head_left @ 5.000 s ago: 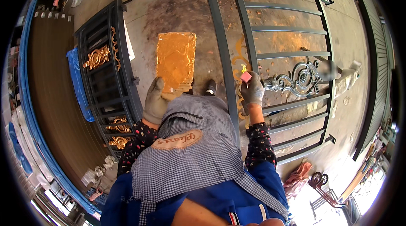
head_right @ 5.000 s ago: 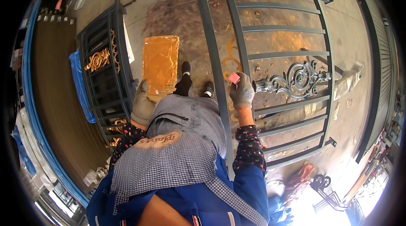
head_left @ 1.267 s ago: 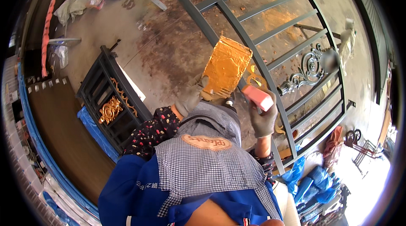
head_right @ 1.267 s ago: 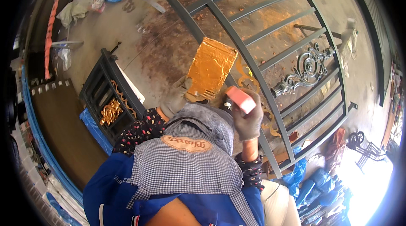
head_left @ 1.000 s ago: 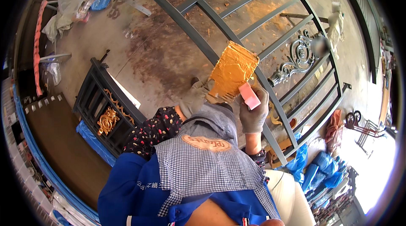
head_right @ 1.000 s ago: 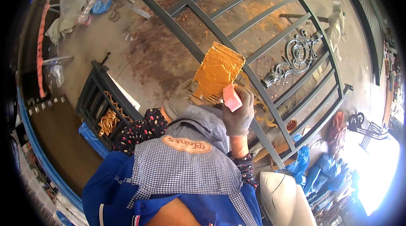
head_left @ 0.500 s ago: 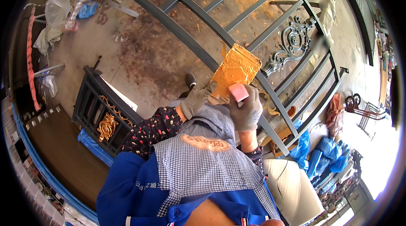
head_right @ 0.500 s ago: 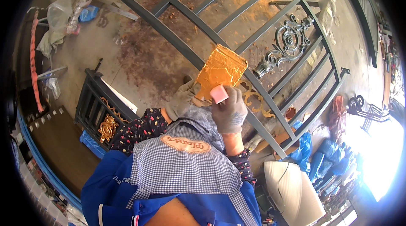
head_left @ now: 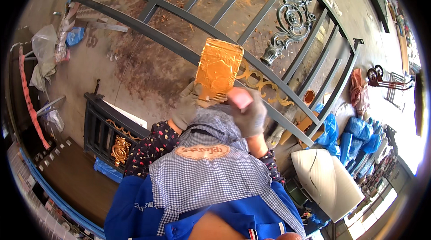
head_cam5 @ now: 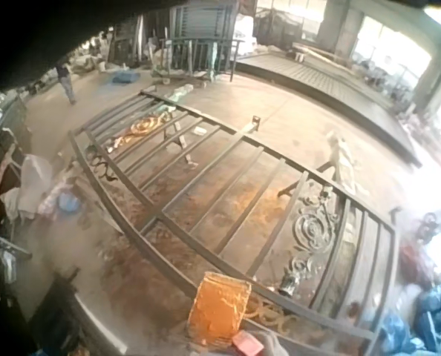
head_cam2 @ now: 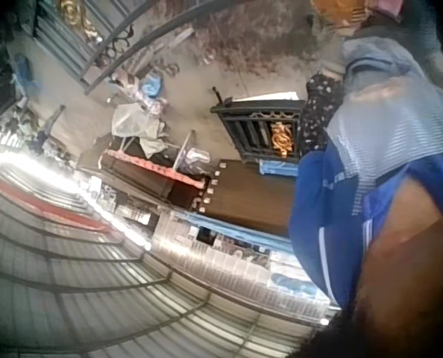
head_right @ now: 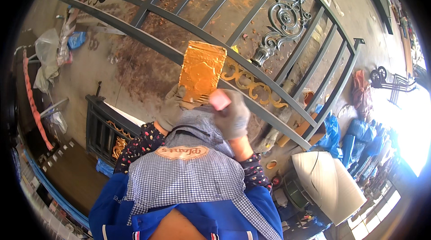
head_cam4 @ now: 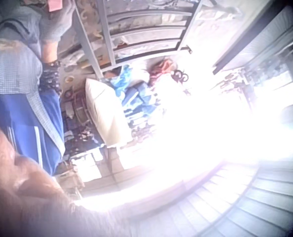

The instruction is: The person applies gold leaf to the ornate scrollwork of a metal gate using a pink sponge. They hold a stack of gold leaf sheets in one hand and carefully dab the sponge onto the decorative elements to transfer the gold material.

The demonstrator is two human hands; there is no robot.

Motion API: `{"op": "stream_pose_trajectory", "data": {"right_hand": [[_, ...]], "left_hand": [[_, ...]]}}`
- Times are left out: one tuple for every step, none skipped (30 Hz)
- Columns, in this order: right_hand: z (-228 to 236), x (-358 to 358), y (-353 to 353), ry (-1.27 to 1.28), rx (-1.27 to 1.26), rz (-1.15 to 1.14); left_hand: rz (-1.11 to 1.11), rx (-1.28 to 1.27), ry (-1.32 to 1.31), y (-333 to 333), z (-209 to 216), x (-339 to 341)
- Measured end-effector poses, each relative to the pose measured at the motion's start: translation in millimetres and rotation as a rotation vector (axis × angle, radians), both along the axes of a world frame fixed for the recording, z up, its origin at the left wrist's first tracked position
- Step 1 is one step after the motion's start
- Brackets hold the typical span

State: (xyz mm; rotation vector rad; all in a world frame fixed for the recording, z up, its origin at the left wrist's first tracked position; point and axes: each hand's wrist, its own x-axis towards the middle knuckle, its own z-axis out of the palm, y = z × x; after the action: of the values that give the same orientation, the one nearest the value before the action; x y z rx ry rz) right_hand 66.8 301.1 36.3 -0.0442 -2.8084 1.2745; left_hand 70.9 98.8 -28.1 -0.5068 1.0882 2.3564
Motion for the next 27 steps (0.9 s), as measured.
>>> {"op": "stream_pose_trajectory", "data": {"right_hand": [[-12, 3, 16, -0.028, -0.114, -0.121], [-21, 2, 32, 0.05, -0.089, -0.181], [-34, 3, 46, -0.009, -0.168, -0.319], [-59, 8, 63, -0.053, -0.19, -0.402], [-78, 9, 73, -0.061, -0.131, -0.452], [-97, 7, 80, -0.067, -0.073, -0.501], [-123, 9, 87, -0.077, -0.111, -0.549], [-143, 9, 92, -0.088, -0.148, -0.59], [-150, 5, 89, -0.09, -0.166, -0.629], [-159, 1, 90, -0.072, -0.181, -0.66], [-170, 1, 91, -0.055, -0.196, -0.692], [-184, 2, 94, -0.036, -0.21, -0.728], [-196, 3, 97, 0.02, -0.285, -0.75], [-195, 0, 94, 0.01, -0.215, -0.759], [-194, -3, 91, -0.001, -0.145, -0.767], [-192, -6, 89, -0.011, -0.075, -0.774], [-188, -9, 86, 0.002, -0.077, -0.771], [-181, -13, 82, 0.005, -0.082, -0.757], [-174, -18, 77, 0.009, -0.088, -0.744], [-170, -20, 74, 0.016, -0.091, -0.732], [-174, -21, 75, -0.024, -0.051, -0.704], [-174, -21, 73, -0.042, -0.028, -0.68], [-169, -25, 69, -0.058, -0.005, -0.653], [-165, -27, 64, -0.074, 0.018, -0.627], [-163, -28, 59, -0.088, 0.003, -0.595], [-164, -28, 56, -0.078, 0.05, -0.567], [-166, -28, 53, -0.068, 0.096, -0.538]], "left_hand": [[0.007, -0.035, -0.008, -1, 0, -1], [0.013, -0.071, -0.016, -2, 1, -2], [0.039, -0.038, -0.015, -5, 0, -3], [0.06, -0.009, -0.013, -7, -1, -5], [0.082, 0.022, -0.013, -10, -2, -6], [0.09, 0.033, -0.004, -12, 0, -8], [0.092, 0.046, 0.002, -13, 3, -10], [0.1, 0.059, 0.006, -14, 6, -10], [0.099, 0.026, -0.009, -16, 7, -10], [0.102, 0.028, -0.012, -18, 3, -10], [0.106, 0.03, -0.016, -21, 0, -10], [0.104, 0.033, -0.02, -23, -3, -11], [0.084, 0.019, -0.007, -25, -4, -12], [0.075, 0.004, 0.008, -27, -4, -14], [0.065, -0.011, 0.023, -29, -4, -16], [0.062, -0.014, 0.028, -29, -3, -18], [0.06, -0.016, 0.031, -28, 4, -22], [0.059, -0.02, 0.036, -28, 8, -24], [0.057, -0.035, 0.032, -30, 7, -25], [0.054, -0.046, 0.028, -31, 8, -26], [0.051, -0.058, 0.025, -32, 8, -26], [0.05, -0.052, 0.016, -34, 6, -26], [0.05, -0.046, 0.009, -35, 3, -26], [0.051, -0.04, 0.002, -36, 1, -25], [0.049, -0.045, 0.003, -37, -1, -25], [0.044, -0.05, 0.004, -37, -1, -24], [0.04, -0.056, 0.006, -37, -1, -25]]}}
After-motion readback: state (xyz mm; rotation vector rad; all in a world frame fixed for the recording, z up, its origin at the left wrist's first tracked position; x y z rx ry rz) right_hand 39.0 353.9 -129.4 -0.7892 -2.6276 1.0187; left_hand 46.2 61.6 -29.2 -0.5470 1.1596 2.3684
